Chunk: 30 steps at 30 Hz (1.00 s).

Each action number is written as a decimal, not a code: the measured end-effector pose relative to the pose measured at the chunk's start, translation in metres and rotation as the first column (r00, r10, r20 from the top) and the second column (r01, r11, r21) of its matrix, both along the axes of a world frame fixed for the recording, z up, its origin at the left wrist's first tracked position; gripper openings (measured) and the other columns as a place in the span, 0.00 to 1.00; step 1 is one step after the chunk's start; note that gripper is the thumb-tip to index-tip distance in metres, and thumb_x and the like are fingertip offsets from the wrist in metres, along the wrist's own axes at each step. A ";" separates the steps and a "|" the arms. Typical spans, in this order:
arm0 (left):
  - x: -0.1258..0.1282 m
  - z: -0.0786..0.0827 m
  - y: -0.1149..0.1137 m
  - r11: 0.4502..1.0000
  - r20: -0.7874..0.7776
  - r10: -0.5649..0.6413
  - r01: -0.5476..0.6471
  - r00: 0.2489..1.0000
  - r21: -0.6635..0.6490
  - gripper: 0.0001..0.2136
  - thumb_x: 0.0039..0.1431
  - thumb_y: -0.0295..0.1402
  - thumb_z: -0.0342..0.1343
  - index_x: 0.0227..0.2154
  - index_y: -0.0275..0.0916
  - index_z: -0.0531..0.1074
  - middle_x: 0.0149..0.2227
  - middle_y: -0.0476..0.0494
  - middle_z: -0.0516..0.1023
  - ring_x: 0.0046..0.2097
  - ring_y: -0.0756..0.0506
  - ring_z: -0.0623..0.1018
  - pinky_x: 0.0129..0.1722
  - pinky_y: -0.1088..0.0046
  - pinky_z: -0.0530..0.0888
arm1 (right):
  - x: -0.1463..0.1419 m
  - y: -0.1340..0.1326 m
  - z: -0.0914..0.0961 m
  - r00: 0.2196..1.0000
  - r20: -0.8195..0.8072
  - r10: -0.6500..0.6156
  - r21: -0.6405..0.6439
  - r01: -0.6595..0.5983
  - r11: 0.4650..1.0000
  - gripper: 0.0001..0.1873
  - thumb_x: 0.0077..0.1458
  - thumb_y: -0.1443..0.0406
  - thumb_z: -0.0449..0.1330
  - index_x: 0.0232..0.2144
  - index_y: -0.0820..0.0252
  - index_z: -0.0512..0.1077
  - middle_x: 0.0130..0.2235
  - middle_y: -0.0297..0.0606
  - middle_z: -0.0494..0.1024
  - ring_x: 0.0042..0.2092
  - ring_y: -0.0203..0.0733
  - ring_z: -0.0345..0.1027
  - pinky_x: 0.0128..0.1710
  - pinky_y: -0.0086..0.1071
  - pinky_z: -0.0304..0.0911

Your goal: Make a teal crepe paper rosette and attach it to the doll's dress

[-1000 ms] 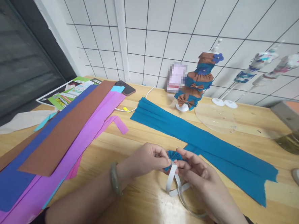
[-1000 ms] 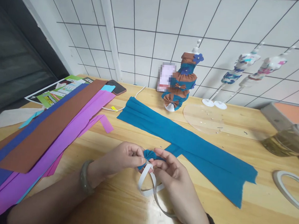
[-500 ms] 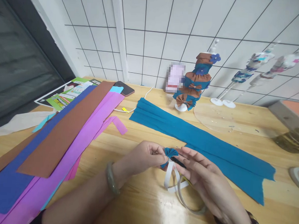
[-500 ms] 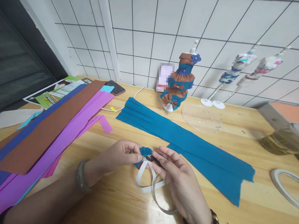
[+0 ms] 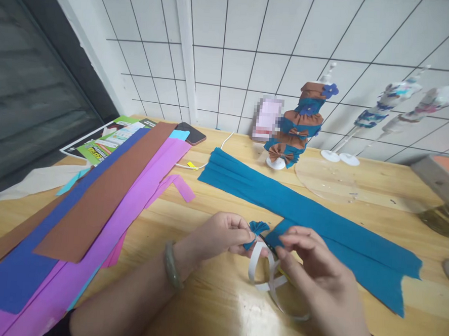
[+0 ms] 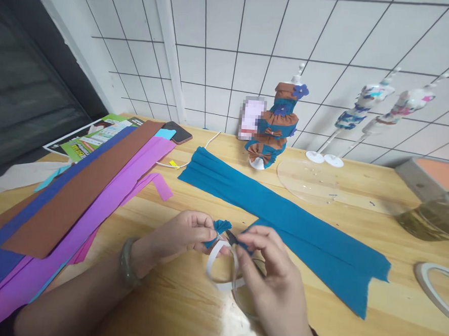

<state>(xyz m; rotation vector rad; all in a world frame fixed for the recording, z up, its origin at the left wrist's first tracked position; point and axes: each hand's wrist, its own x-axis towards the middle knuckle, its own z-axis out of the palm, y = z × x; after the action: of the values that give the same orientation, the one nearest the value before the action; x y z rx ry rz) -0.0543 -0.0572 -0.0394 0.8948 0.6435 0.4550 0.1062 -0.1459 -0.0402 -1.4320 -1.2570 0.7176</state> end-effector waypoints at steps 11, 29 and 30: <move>-0.002 0.006 0.003 0.995 -0.087 -0.059 0.066 0.994 0.077 0.11 0.43 0.36 0.61 0.20 0.33 0.68 0.25 0.45 0.75 0.28 0.51 0.74 0.31 0.74 0.71 | -0.002 -0.004 0.009 0.796 0.505 0.334 0.036 -0.406 0.913 0.11 0.54 0.75 0.50 0.34 0.58 0.68 0.31 0.37 0.64 0.34 0.38 0.62 0.30 0.32 0.61; -0.005 0.004 0.005 0.997 -0.020 -0.067 0.066 0.998 -0.027 0.09 0.47 0.33 0.58 0.22 0.32 0.67 0.27 0.40 0.77 0.32 0.46 0.78 0.34 0.72 0.73 | 0.007 -0.004 0.017 0.800 0.430 0.418 -0.187 -0.375 0.908 0.10 0.54 0.69 0.50 0.30 0.56 0.71 0.28 0.36 0.71 0.30 0.38 0.66 0.28 0.29 0.62; -0.005 0.005 0.006 0.998 -0.031 -0.065 0.064 0.997 -0.024 0.09 0.47 0.33 0.57 0.22 0.32 0.67 0.27 0.40 0.76 0.32 0.46 0.78 0.34 0.72 0.73 | 0.012 -0.003 0.016 0.845 0.419 0.332 -0.168 -0.288 0.943 0.09 0.55 0.67 0.51 0.30 0.56 0.71 0.28 0.36 0.72 0.30 0.38 0.67 0.28 0.29 0.62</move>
<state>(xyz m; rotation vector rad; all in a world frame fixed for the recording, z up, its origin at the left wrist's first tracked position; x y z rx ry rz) -0.0592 -0.0516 -0.0342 0.9001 0.6458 0.3755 0.1185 -0.1487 -0.0245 -1.5426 -1.8651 0.6955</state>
